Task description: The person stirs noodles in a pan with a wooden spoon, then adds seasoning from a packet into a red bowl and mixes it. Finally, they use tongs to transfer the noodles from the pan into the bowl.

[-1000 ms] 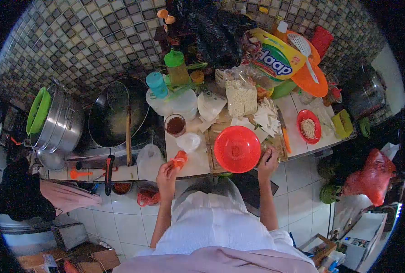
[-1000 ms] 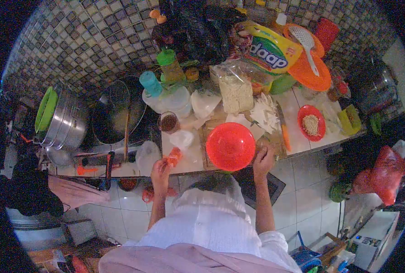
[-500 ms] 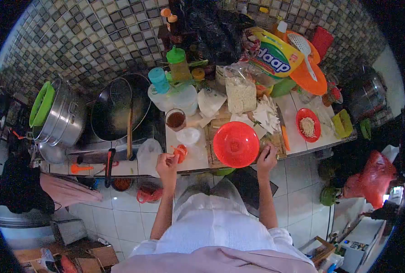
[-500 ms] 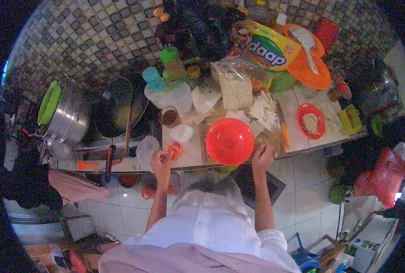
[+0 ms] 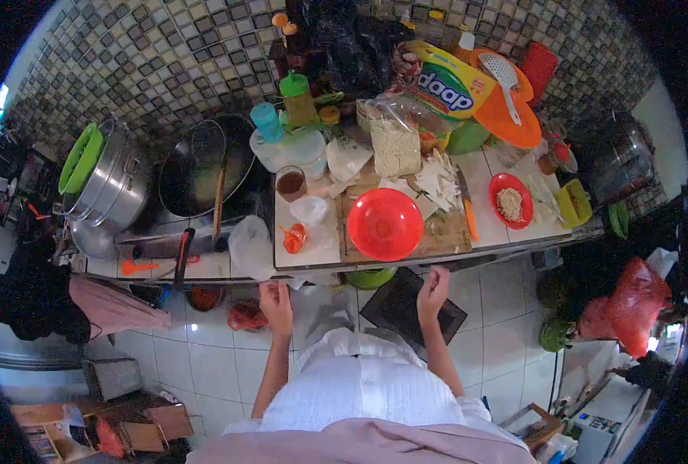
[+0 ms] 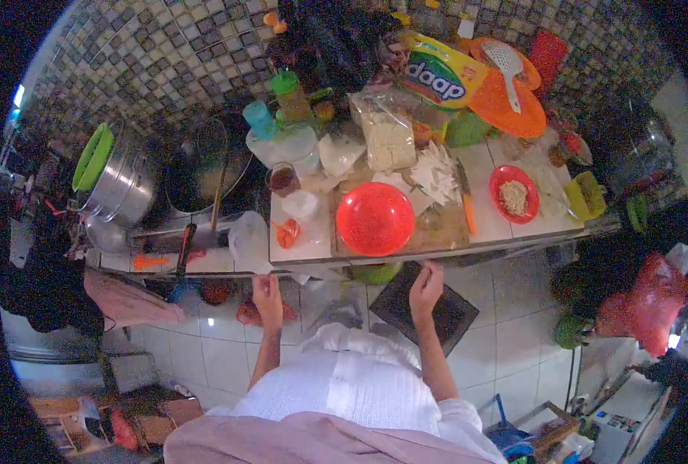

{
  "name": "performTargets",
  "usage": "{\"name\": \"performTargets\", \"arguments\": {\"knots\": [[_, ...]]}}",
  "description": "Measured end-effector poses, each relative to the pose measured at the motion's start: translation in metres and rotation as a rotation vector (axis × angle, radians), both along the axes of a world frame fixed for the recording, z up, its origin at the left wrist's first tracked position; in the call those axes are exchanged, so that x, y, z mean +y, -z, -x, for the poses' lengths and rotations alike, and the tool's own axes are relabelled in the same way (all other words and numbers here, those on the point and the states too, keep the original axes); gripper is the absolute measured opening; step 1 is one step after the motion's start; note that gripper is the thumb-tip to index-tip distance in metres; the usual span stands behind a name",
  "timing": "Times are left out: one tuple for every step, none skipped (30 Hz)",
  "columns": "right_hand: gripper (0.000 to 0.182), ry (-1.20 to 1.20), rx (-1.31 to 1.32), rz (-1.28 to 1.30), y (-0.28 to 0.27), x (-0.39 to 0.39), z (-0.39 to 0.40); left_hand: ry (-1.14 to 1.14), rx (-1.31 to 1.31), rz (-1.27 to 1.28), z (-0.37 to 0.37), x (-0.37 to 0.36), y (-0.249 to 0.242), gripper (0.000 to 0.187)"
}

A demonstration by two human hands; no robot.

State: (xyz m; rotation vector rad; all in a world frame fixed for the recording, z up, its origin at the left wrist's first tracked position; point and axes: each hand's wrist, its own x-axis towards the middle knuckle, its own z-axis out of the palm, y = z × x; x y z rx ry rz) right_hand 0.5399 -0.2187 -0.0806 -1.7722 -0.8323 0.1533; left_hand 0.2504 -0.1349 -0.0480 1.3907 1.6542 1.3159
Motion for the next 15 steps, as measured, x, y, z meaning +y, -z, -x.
{"name": "performTargets", "arguments": {"knots": [[0.013, -0.017, -0.01, 0.037, 0.015, -0.009, 0.002, -0.01, -0.075, 0.031, 0.003, -0.007, 0.01, 0.011], [0.012, -0.035, -0.019, 0.073, 0.029, -0.019, 0.005, -0.015, -0.072, 0.031, 0.008, -0.015, 0.02, 0.011], [0.013, -0.042, -0.067, 0.084, 0.037, -0.029, 0.007, 0.002, -0.038, 0.069, 0.012, -0.022, 0.031, 0.011], [0.013, -0.048, -0.067, 0.081, 0.039, -0.037, 0.008, 0.018, -0.006, 0.104, 0.015, -0.028, 0.039, 0.011], [0.013, -0.087, -0.045, 0.108, 0.042, -0.045, 0.008, 0.013, -0.006, 0.102, 0.018, -0.034, 0.048, 0.011], [0.013, -0.124, -0.023, 0.136, 0.044, -0.054, 0.008, 0.026, 0.0, 0.105, 0.02, -0.041, 0.055, 0.012], [0.013, -0.126, -0.024, 0.137, 0.05, -0.063, 0.006, 0.04, 0.007, 0.108, 0.022, -0.049, 0.064, 0.013], [0.011, -0.176, -0.039, 0.211, 0.058, -0.07, 0.004, 0.041, 0.006, 0.11, 0.025, -0.056, 0.073, 0.013], [0.01, -0.224, -0.054, 0.285, 0.073, -0.079, 0.001, 0.053, 0.069, 0.103, 0.03, -0.063, 0.084, 0.014], [0.01, -0.22, -0.054, 0.285, 0.099, -0.093, -0.004, 0.065, 0.131, 0.096, 0.035, -0.07, 0.097, 0.016], [0.012, -0.3, -0.019, 0.577, 0.136, -0.113, -0.011, 0.069, 0.129, 0.093, 0.041, -0.076, 0.114, 0.016], [0.013, -0.378, 0.017, 0.868, 0.171, -0.134, -0.019, 0.087, -0.029, 0.113, 0.047, -0.083, 0.134, 0.018], [0.013, -0.375, 0.012, 0.865, 0.195, -0.143, -0.027, 0.105, -0.187, 0.134, 0.055, -0.091, 0.159, 0.02], [0.016, -0.621, -0.175, 1.055, 0.226, -0.189, -0.026, 0.104, -0.191, 0.13, 0.071, -0.103, 0.199, 0.02], [0.019, -0.87, -0.372, 1.234, 0.257, -0.236, -0.034, 0.119, -0.007, 0.138, 0.089, -0.114, 0.245, 0.024]]}}
